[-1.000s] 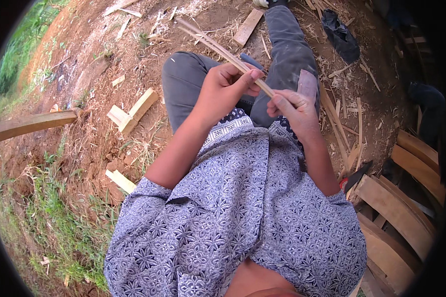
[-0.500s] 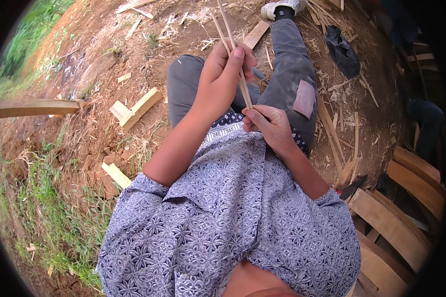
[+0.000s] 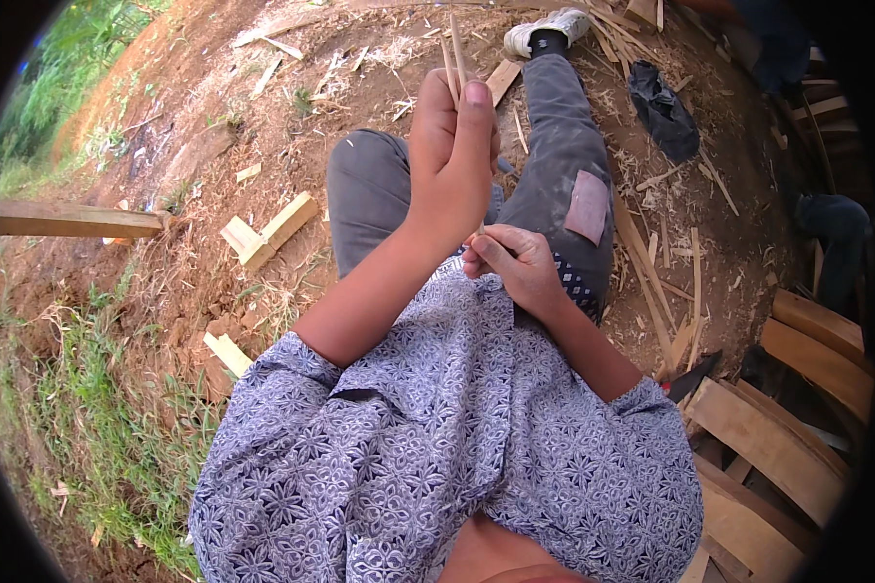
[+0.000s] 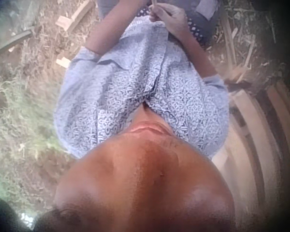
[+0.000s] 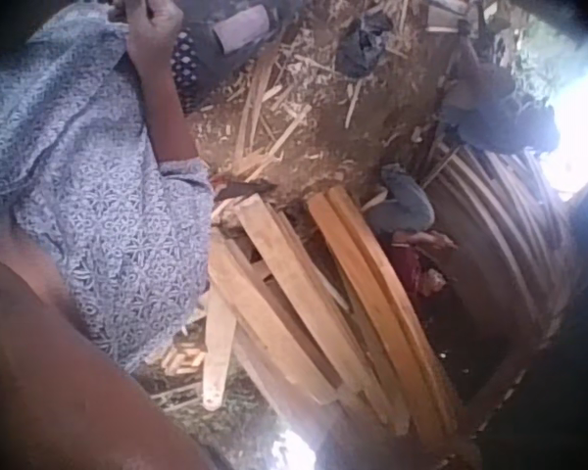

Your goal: The person sits on the ground and uses a knife to shave and shape thin wooden sticks. They then use sandpaper to smooth the surface of the sticks, holding them against their leg for stability.

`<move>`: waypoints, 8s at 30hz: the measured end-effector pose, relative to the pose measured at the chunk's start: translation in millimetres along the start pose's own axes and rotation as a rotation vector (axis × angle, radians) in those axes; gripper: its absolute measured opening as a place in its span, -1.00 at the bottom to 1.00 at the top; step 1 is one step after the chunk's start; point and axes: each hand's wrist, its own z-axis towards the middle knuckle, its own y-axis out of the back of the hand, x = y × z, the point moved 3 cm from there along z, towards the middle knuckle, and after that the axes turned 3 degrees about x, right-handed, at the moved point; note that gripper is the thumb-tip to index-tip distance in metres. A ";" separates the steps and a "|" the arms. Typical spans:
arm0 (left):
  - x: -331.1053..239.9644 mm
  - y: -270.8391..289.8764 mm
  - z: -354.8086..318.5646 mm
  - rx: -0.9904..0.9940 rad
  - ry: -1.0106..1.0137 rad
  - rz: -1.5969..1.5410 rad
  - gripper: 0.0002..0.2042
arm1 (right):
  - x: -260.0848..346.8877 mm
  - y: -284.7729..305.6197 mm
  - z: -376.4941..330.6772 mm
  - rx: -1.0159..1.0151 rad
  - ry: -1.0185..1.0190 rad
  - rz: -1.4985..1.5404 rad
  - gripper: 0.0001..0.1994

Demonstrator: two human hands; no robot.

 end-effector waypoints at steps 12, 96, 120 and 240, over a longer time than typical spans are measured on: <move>-12.8 -1.6 3.6 -0.029 -0.110 0.063 -0.70 | -1.4 0.1 1.0 0.021 0.090 -0.079 -0.75; 40.1 32.3 13.8 -0.236 0.258 -0.322 -0.67 | 5.1 1.5 1.0 0.012 0.100 -0.180 -0.65; 75.4 41.1 -15.1 -0.290 0.482 -0.506 -0.68 | -12.0 1.1 14.3 -0.072 -0.035 0.145 -0.64; 68.6 148.8 -22.8 0.975 -0.136 1.640 -0.77 | -33.6 144.6 176.6 -0.254 -0.302 -0.851 -0.54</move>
